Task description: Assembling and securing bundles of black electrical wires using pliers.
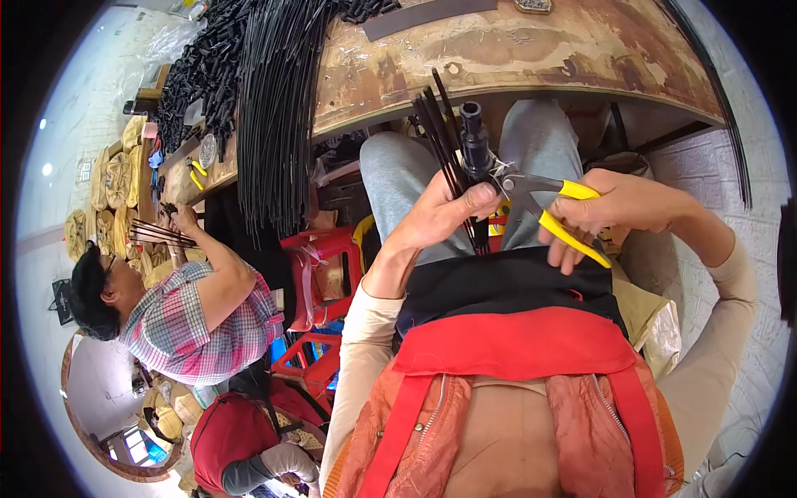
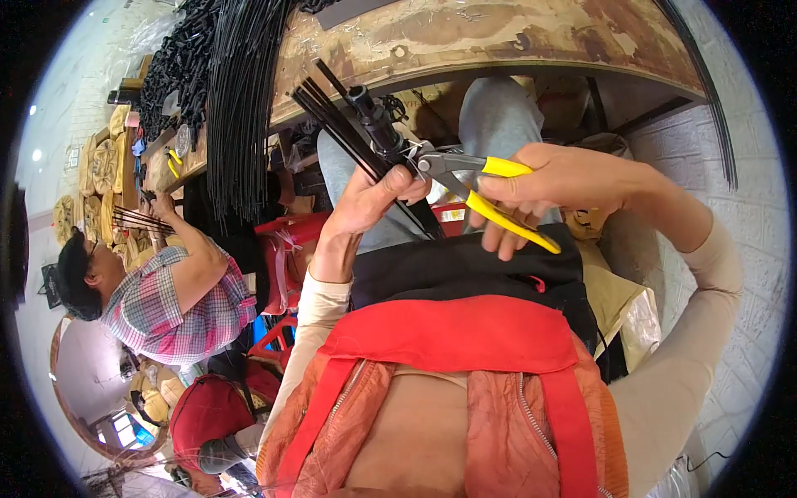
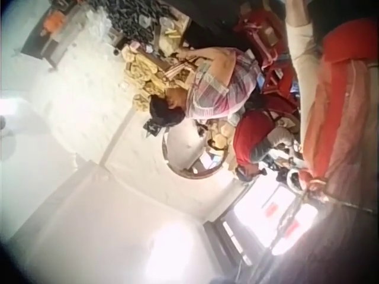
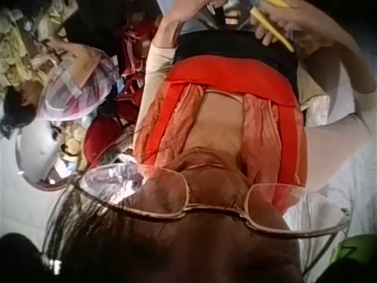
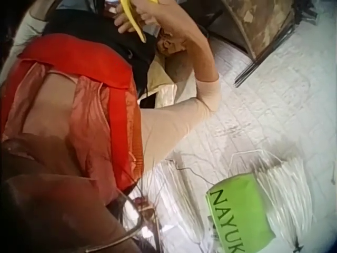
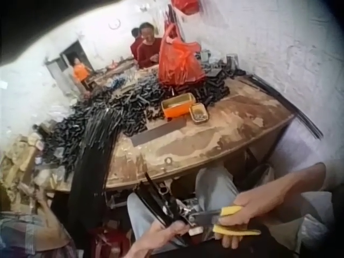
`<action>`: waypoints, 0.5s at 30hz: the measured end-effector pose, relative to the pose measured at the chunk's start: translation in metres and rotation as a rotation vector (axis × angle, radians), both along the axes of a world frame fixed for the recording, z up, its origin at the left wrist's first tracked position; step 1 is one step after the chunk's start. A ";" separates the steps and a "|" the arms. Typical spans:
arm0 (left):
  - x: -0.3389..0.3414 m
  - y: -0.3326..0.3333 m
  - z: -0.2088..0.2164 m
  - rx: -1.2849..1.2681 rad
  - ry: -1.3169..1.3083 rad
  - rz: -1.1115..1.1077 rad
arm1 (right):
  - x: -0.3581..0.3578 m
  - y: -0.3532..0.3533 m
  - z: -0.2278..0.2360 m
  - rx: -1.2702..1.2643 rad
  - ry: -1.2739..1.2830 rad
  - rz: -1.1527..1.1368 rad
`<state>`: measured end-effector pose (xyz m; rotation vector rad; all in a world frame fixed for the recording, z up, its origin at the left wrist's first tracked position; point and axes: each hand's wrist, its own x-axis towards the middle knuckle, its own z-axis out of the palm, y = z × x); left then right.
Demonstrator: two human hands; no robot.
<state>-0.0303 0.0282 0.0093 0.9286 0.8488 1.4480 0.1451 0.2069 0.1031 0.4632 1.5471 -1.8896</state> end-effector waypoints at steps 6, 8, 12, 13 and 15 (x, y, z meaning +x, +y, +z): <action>0.002 0.003 -0.001 0.030 -0.006 -0.014 | 0.009 -0.012 -0.008 -0.093 -0.063 -0.071; 0.004 -0.004 0.004 -0.010 0.036 -0.045 | 0.009 -0.007 0.006 -0.085 -0.139 -0.013; 0.013 -0.012 0.009 -0.003 0.062 0.097 | 0.006 -0.019 0.025 0.157 -0.139 0.025; 0.011 -0.012 0.009 0.011 0.062 0.102 | 0.004 -0.021 0.028 0.345 -0.054 0.059; 0.009 -0.009 0.005 -0.020 0.097 0.103 | 0.014 -0.033 0.000 0.315 0.048 -0.075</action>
